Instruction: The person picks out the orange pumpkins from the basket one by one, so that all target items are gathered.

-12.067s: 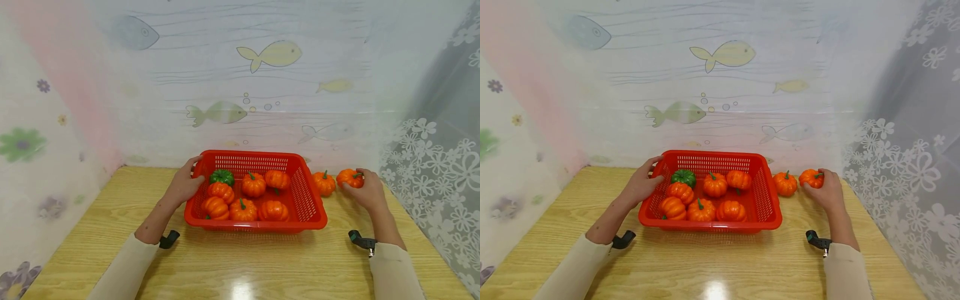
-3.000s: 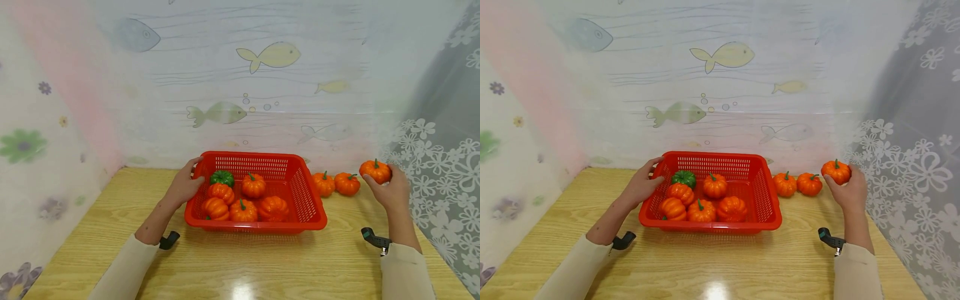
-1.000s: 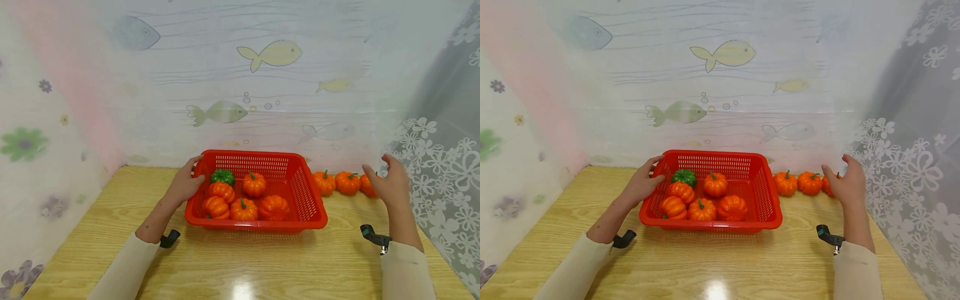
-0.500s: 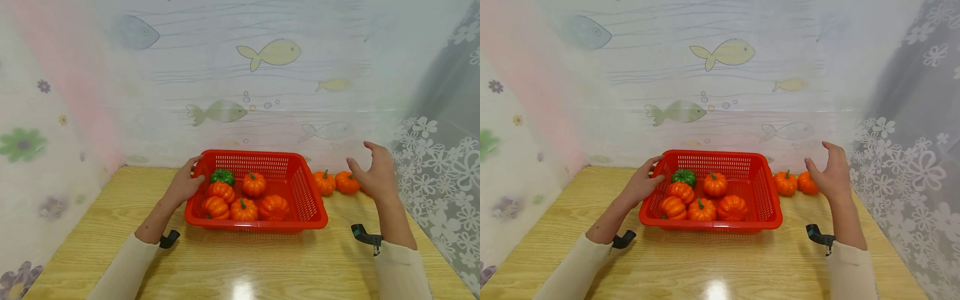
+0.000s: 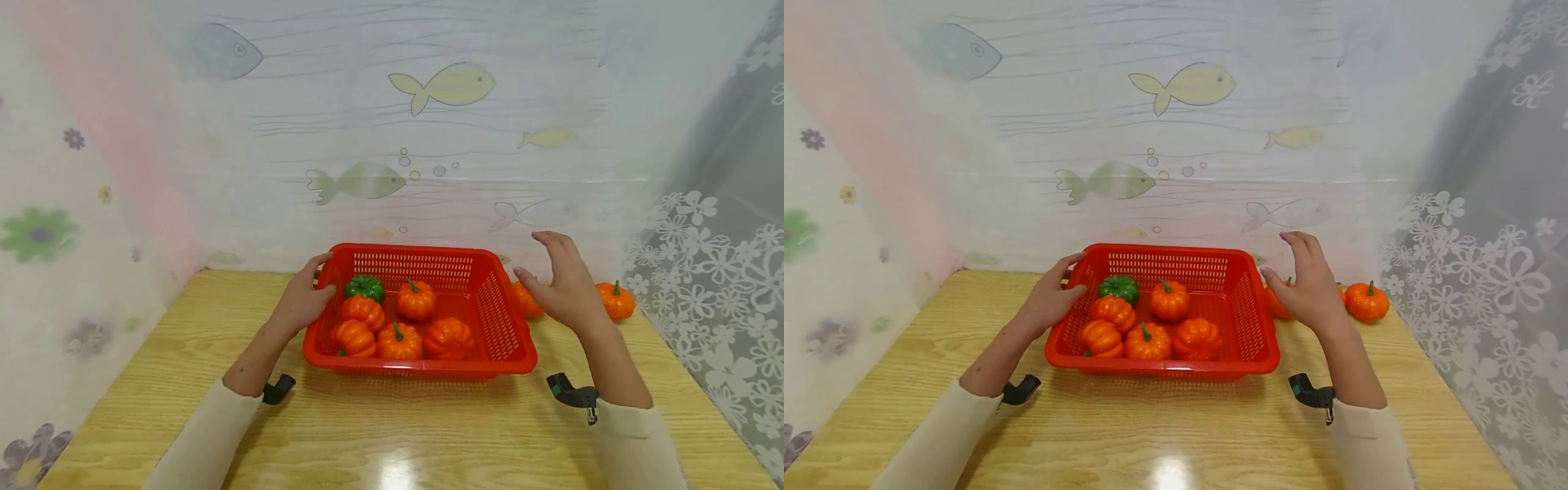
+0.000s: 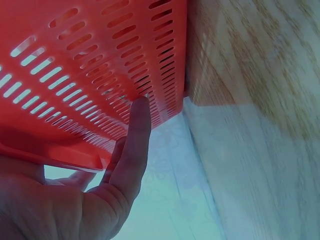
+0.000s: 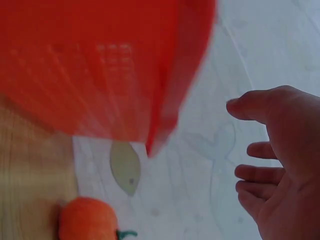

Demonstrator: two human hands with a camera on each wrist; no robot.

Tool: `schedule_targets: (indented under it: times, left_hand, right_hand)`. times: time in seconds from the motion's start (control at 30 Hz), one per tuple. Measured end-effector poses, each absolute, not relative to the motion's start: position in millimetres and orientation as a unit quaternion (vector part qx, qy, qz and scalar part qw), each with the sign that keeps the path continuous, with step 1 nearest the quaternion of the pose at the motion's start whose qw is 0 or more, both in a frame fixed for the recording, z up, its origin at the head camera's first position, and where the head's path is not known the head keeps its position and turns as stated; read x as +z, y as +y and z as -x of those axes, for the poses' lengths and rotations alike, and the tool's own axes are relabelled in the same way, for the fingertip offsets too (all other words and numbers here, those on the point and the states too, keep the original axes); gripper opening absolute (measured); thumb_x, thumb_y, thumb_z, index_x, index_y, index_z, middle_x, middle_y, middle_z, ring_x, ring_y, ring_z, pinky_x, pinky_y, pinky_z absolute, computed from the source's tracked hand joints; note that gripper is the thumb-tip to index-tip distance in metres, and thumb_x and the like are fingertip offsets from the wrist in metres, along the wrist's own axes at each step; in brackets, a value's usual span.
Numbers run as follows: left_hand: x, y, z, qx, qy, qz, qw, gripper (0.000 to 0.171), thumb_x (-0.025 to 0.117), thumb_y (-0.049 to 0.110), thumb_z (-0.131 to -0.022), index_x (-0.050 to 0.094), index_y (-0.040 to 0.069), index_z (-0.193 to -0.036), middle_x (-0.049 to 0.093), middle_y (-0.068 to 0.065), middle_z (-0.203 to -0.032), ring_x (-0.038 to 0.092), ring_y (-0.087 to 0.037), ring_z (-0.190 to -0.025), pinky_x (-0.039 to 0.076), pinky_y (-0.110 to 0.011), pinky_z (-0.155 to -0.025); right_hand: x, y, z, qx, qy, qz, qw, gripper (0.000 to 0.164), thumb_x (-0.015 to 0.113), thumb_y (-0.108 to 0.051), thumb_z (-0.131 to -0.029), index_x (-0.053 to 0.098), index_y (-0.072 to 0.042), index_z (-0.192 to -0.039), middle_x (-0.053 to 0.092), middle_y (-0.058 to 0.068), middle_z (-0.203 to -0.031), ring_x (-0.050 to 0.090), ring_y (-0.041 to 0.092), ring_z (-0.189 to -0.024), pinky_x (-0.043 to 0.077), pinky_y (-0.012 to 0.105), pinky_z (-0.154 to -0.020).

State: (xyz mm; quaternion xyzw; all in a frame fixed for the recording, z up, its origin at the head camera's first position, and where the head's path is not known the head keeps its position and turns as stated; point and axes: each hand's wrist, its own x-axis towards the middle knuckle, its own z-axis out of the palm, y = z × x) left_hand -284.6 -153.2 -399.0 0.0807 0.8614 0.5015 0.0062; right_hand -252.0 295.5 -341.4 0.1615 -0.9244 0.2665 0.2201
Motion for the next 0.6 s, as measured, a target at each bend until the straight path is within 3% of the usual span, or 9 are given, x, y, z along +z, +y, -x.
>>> schedule_targets:
  times: [0.6]
  left_hand:
    - [-396.0,-151.3,282.5,0.503,0.861,-0.073,0.005,0.065,0.052,0.013,-0.105,0.032,0.017,-0.167,0.056,-0.023,-0.135,0.064,-0.037,-0.109,0.064,-0.049,-0.087]
  right_hand:
    - [-343.8,206.5,254.3,0.237,-0.937,-0.23,0.11,0.077,0.075,-0.029,-0.099,0.038,0.001,-0.16,0.039,0.021,-0.161,0.043,0.042,-0.146,0.041,0.061,-0.118]
